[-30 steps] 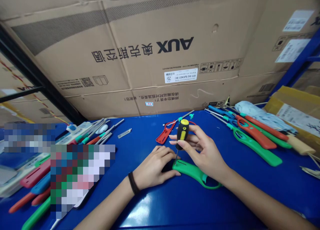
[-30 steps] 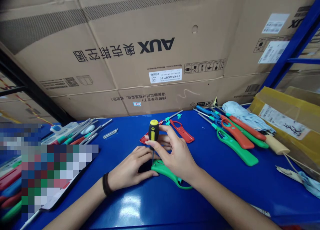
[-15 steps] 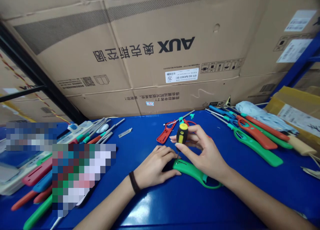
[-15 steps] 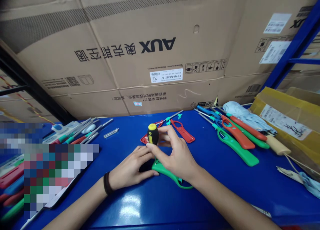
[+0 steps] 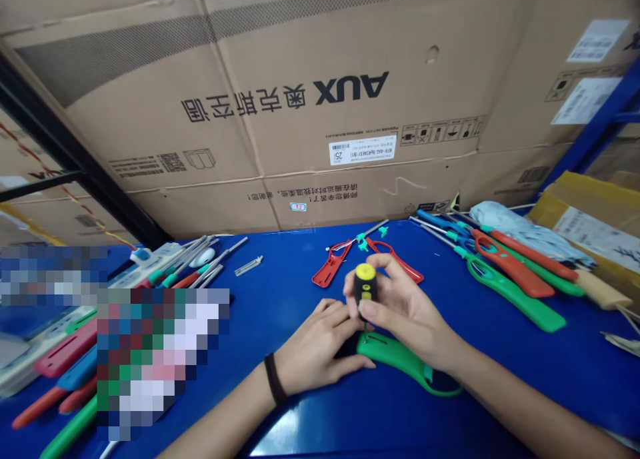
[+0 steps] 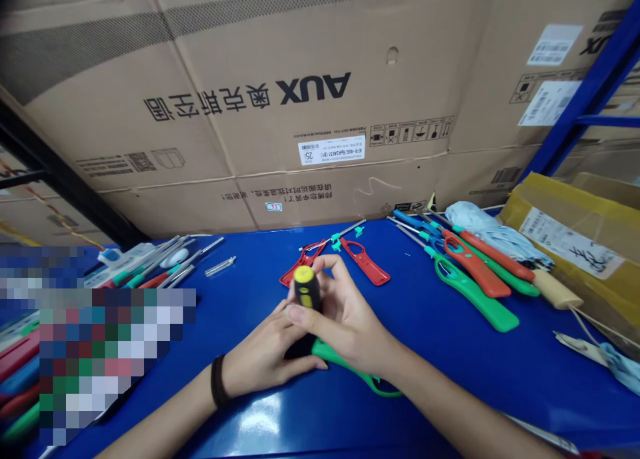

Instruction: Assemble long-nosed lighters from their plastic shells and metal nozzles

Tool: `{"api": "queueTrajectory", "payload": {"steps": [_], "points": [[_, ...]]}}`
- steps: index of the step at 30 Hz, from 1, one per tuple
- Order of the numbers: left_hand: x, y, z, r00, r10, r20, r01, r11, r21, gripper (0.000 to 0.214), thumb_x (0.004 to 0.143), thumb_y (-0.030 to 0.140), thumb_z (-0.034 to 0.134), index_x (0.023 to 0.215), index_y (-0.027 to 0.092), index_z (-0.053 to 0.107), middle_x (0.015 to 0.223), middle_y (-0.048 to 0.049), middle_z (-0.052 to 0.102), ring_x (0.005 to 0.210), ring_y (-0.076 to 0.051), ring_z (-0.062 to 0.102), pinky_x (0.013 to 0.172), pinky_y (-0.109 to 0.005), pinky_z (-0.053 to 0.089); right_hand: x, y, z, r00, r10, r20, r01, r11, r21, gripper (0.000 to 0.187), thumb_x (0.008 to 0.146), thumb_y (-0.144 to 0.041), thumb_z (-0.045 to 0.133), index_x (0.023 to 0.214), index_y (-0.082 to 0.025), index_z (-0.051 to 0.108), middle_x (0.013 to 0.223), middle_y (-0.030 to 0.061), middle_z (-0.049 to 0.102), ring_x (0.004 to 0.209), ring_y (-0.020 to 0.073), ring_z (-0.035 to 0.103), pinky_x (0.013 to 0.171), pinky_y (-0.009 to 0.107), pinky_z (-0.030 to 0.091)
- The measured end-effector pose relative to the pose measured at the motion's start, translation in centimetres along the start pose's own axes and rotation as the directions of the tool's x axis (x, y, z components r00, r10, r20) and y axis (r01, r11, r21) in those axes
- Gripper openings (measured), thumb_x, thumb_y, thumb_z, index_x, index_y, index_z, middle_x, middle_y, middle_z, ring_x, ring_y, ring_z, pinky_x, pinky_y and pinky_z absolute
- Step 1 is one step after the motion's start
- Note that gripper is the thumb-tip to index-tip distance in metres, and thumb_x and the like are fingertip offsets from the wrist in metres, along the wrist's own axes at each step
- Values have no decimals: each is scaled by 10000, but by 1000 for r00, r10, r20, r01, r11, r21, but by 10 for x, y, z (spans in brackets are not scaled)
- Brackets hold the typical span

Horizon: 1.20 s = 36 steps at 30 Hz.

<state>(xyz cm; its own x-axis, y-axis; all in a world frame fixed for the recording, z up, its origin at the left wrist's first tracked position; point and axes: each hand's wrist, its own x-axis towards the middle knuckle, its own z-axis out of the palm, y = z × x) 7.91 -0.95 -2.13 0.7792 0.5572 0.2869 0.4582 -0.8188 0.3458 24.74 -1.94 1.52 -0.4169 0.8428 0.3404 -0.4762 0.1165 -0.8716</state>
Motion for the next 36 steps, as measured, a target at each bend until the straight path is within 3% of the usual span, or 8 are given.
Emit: {"api": "queueTrajectory", "payload": {"steps": [6, 10, 15, 19, 24, 29, 34, 36], "points": [[0, 0, 1, 1000, -21, 7, 21, 1000, -17, 387, 847, 475, 596, 1102, 184, 576, 1048, -79, 632, 1001, -237, 571, 923, -388, 404, 0, -1, 0, 1000, 19, 24, -21, 998, 67, 305, 934, -494, 430, 1051, -232, 535, 910, 16, 518, 743, 99, 488, 725, 244, 431], [0, 1, -1, 1000, -7, -3, 7, 1000, -19, 408, 836, 460, 618, 1122, 174, 565, 1070, -81, 635, 1003, -235, 570, 909, -377, 413, -3, -3, 0, 999, -32, 22, 32, 999, 31, 229, 841, -337, 653, 992, -273, 493, 942, -13, 514, 737, 91, 492, 718, 238, 424], [0, 1, -1, 1000, -20, 14, 20, 999, -27, 397, 836, 443, 625, 1111, 165, 563, 1119, -93, 623, 1045, -244, 557, 952, -395, 390, -6, -4, 1, 999, 28, 45, -31, 997, 76, 312, 930, -517, 410, 963, -229, 527, 907, 26, 508, 722, 120, 491, 730, 281, 435], [-1, 2, 0, 999, -41, 6, 41, 999, -29, 383, 840, 455, 614, 1113, 191, 566, 1143, -89, 610, 1032, -247, 555, 929, -400, 409, -6, -5, 2, 999, 1, 37, -4, 998, 70, 249, 832, -329, 664, 985, -289, 472, 1011, -10, 521, 730, 88, 493, 781, 264, 425], [0, 4, -1, 998, -59, 21, 59, 998, -15, 402, 851, 475, 588, 1144, 201, 561, 1106, -82, 624, 1016, -246, 557, 921, -401, 410, -6, -6, 1, 999, 42, 10, -42, 996, 85, 356, 932, -528, 392, 982, -218, 560, 967, 38, 518, 714, 112, 479, 768, 291, 433], [0, 4, -1, 998, -58, 0, 58, 998, -22, 311, 856, 447, 594, 1039, 196, 587, 1011, -56, 634, 947, -222, 557, 869, -370, 427, -7, -8, 1, 1000, 1, 20, -2, 998, 65, 258, 819, -340, 673, 991, -293, 487, 1054, -7, 518, 729, 93, 503, 780, 278, 436], [0, 4, -1, 998, -55, 14, 55, 998, -38, 349, 861, 448, 588, 1093, 189, 563, 1087, -74, 619, 998, -228, 551, 899, -379, 408, -5, -8, 0, 1000, 25, -15, -25, 999, 24, 328, 931, -515, 407, 994, -232, 560, 1034, 43, 508, 763, 120, 491, 777, 283, 430], [-1, 4, 0, 998, -69, -1, 69, 997, -45, 333, 863, 456, 577, 1070, 195, 570, 1065, -76, 618, 992, -240, 549, 887, -390, 414, -6, -9, 1, 999, 40, 7, -40, 999, 2, 198, 900, -441, 523, 966, -255, 531, 1114, 35, 496, 763, 114, 502, 780, 294, 432]]}}
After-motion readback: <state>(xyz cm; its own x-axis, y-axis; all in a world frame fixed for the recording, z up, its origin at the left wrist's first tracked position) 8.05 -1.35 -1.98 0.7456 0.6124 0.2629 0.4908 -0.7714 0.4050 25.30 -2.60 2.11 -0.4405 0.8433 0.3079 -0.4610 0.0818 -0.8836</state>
